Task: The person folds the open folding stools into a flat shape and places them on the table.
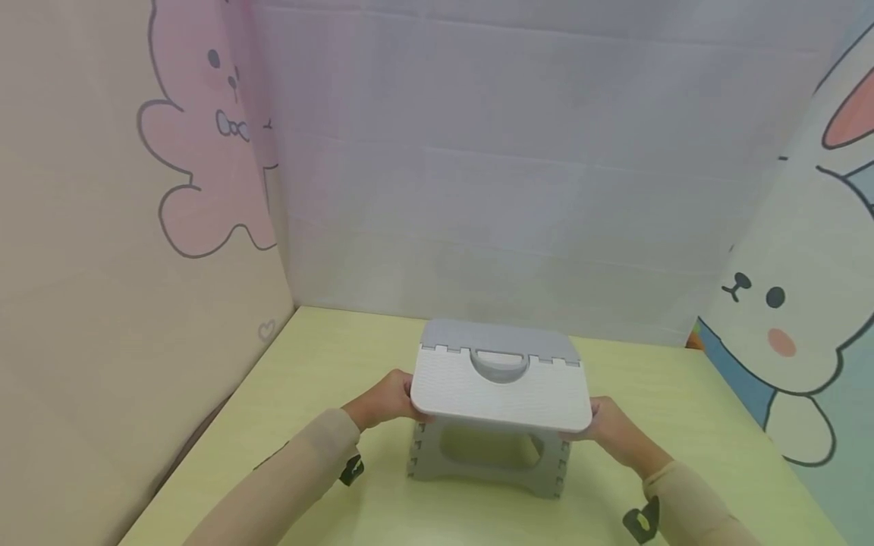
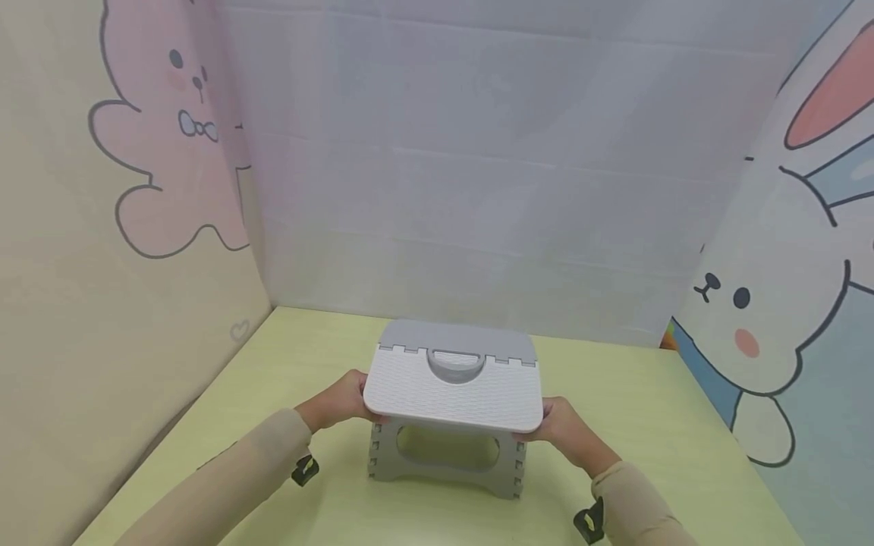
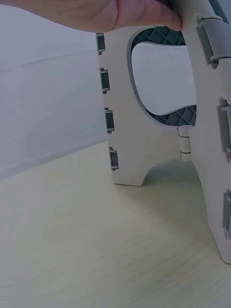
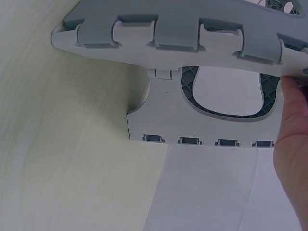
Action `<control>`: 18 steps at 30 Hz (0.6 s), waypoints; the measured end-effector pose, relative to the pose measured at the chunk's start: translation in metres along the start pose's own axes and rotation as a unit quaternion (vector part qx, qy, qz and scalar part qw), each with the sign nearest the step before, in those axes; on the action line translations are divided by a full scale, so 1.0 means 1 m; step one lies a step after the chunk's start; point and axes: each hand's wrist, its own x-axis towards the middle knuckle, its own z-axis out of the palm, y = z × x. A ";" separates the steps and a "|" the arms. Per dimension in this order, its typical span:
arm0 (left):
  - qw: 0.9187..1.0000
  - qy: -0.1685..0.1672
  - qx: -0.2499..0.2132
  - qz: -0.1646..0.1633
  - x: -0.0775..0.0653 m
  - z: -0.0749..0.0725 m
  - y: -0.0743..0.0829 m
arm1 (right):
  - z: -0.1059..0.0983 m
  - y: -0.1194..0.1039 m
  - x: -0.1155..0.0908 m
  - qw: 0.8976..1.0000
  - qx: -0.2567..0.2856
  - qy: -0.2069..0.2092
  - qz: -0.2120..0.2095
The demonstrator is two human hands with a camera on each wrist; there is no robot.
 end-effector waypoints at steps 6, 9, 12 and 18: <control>1.000 -0.001 0.001 0.002 0.002 -0.001 0.002 | 0.000 -0.001 0.001 1.000 -0.008 0.013 0.016; 1.000 -0.005 0.005 -0.002 0.004 -0.001 0.005 | 0.000 -0.002 -0.001 0.999 -0.026 0.029 0.023; 1.000 -0.004 0.009 -0.008 0.005 0.000 0.007 | 0.000 -0.003 -0.002 0.998 -0.036 0.035 0.029; 1.000 -0.007 0.009 -0.014 0.005 0.001 0.008 | -0.002 -0.003 -0.004 0.999 -0.038 0.011 0.016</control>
